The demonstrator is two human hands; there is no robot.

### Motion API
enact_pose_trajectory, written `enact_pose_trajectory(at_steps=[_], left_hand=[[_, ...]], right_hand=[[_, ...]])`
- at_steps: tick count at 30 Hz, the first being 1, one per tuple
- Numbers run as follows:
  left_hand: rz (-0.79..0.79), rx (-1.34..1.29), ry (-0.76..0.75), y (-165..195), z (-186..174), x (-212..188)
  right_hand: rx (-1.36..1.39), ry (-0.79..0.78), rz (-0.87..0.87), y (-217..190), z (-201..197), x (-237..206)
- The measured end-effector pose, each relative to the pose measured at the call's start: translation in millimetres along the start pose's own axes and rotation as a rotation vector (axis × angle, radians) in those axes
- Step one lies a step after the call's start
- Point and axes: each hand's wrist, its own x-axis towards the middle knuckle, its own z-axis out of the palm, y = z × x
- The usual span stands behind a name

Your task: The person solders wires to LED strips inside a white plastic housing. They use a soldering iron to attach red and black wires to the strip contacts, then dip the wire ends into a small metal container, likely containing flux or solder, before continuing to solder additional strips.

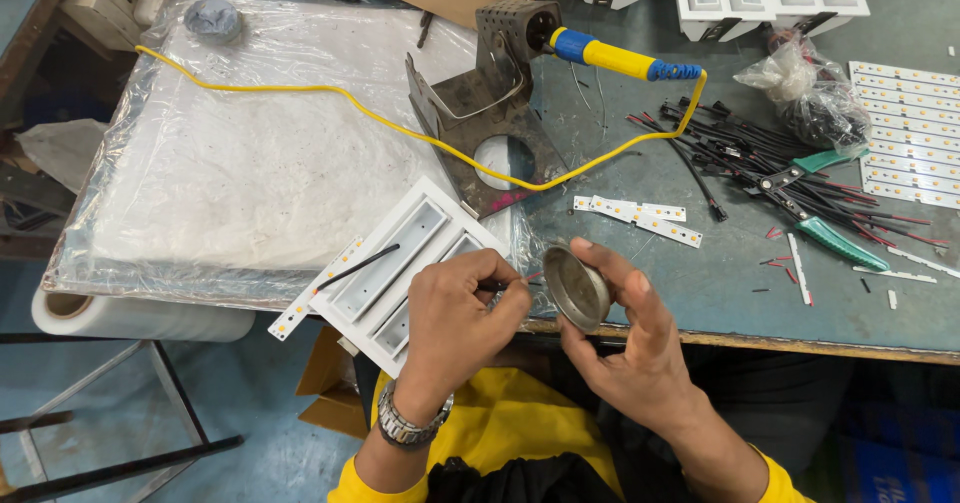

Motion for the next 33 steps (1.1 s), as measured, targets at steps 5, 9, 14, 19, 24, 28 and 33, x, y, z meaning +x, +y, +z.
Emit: enact_pose_trajectory(at_steps=[5, 9, 14, 19, 24, 28, 33], left_hand=[[0.019, -0.023, 0.012, -2.9, 0.8, -0.2], [0.032, -0.033, 0.023, -4.8, 0.8, -0.1], [0.176, -0.048, -0.006, -9.1, -5.2, -0.5], [0.335, 0.013, 0.014, -14.1, -5.0, -2.4], [0.511, 0.149, 0.106, -19.6, -1.8, -6.0], [0.587, 0.206, 0.154, -22.0, 1.1, -7.6], [0.624, 0.269, 0.13, -24.4, 1.5, -7.9]], right_hand=[[0.026, 0.021, 0.045, -0.8, 0.7, -0.6], [0.135, 0.028, 0.107, -2.2, 0.1, 0.6], [0.329, 0.056, 0.326, -4.2, -6.9, 3.6], [0.409, 0.066, 0.373, -1.4, -13.6, 8.7], [0.379, 0.049, 0.385, -0.8, -15.5, 11.4], [0.338, 0.037, 0.423, -1.6, -15.5, 13.4], [0.321, 0.015, 0.473, -0.7, -15.9, 16.8]])
